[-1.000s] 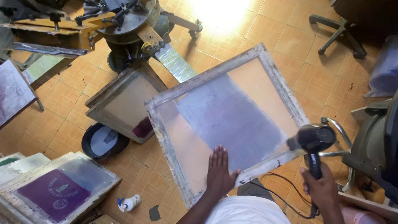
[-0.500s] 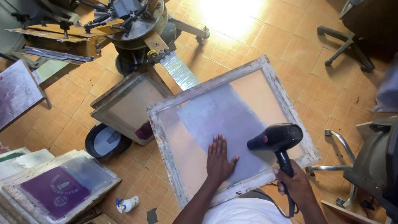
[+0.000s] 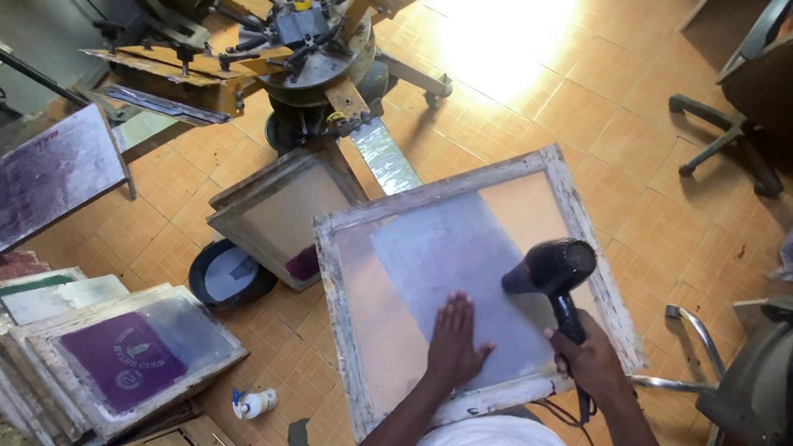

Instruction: The person uses a hair dryer to dry a framed screen placed on a table. The person holds the hair dryer in the right hand and moves it across the screen surface while occasionally touching the frame with the left hand. The screen appears to be part of a screen-printing setup.

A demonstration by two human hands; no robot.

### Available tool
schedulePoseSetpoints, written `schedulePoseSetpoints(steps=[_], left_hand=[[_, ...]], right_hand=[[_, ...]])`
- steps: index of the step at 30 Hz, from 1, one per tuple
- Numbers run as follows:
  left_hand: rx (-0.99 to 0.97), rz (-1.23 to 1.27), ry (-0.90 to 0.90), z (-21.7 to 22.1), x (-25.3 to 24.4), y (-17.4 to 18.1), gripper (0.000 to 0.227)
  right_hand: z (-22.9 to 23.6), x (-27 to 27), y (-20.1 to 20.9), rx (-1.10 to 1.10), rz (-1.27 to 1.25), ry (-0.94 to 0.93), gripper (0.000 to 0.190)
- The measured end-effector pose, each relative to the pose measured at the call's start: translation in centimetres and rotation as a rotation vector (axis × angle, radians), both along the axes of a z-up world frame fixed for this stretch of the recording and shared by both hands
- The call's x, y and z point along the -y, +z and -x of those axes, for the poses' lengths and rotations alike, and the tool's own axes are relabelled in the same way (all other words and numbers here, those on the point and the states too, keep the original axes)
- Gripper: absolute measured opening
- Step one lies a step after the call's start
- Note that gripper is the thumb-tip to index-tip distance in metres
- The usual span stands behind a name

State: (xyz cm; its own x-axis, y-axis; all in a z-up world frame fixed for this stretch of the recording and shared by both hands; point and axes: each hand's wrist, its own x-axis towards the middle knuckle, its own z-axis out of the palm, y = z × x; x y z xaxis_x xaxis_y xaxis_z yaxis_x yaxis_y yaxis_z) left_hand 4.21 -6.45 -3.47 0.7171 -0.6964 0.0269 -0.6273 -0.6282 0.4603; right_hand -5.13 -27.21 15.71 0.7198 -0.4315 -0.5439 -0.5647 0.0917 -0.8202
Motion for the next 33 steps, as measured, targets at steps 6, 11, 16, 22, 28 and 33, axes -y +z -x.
schedulePoseSetpoints(steps=[6, 11, 16, 22, 28, 33], left_hand=[[0.036, 0.025, -0.144, -1.8, 0.0, 1.2, 0.085], [-0.081, -0.037, 0.073, -1.1, 0.3, 1.7, 0.085], [-0.131, -0.133, 0.337, -1.7, -1.0, 1.3, 0.089], [-0.145, -0.191, 0.563, -1.5, -5.1, 0.8, 0.089], [-0.102, -0.127, 0.627, -0.5, -6.8, 0.4, 0.089], [-0.107, -0.123, 0.538, 1.6, -7.4, 1.0, 0.088]], right_hand=[[-1.3, -0.1, -0.2, 0.060, -0.109, 0.024, 0.024], [-1.6, 1.5, -0.1, 0.061, -0.006, -0.005, 0.024], [-1.6, 3.1, 1.3, 0.033, 0.149, -0.022, 0.023], [-1.8, 4.0, 3.0, -0.033, 0.197, -0.069, 0.028], [-3.1, 5.2, 0.6, 0.073, 0.077, -0.101, 0.024], [-6.4, 5.1, 1.8, 0.095, 0.104, -0.094, 0.024]])
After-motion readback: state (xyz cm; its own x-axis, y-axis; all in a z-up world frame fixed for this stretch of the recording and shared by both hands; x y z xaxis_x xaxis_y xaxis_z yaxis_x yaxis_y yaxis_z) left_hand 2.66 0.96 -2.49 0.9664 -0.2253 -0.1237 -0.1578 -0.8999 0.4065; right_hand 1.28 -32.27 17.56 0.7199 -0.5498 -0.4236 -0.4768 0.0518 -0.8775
